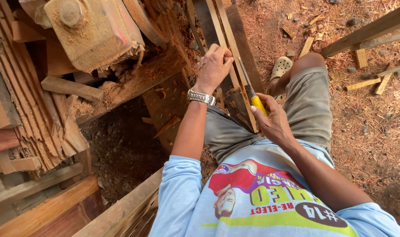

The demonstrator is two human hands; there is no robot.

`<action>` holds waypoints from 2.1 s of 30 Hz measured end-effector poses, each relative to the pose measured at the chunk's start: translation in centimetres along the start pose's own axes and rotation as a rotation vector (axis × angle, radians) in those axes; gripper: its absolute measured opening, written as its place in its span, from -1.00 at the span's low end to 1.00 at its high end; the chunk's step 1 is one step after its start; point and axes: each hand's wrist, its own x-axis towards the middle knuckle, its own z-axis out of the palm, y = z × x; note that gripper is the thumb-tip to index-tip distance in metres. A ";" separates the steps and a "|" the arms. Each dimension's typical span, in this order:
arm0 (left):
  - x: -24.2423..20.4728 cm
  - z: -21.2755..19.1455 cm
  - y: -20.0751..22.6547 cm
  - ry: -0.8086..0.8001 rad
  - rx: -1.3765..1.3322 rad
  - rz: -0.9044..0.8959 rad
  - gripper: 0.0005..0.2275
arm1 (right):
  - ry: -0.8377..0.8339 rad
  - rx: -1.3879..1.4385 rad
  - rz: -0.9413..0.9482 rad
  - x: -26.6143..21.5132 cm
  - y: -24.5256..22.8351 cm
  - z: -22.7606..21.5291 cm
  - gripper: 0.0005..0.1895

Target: Using a chisel and a hammer to carve wood and assemble furniture components in a workshop.

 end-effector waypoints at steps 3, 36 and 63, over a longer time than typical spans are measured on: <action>0.2 1.2 -0.1 -0.015 0.035 -0.012 -0.87 | 0.023 0.015 0.004 0.0 0.3 -0.4 -0.50; 1.4 0.3 -1.1 0.115 -0.086 -0.015 -0.87 | -0.072 -0.030 0.072 -1.2 -1.4 0.8 -0.49; 2.0 4.5 -3.6 0.112 0.024 0.078 -0.88 | -0.119 0.450 0.133 4.9 1.7 2.8 -0.51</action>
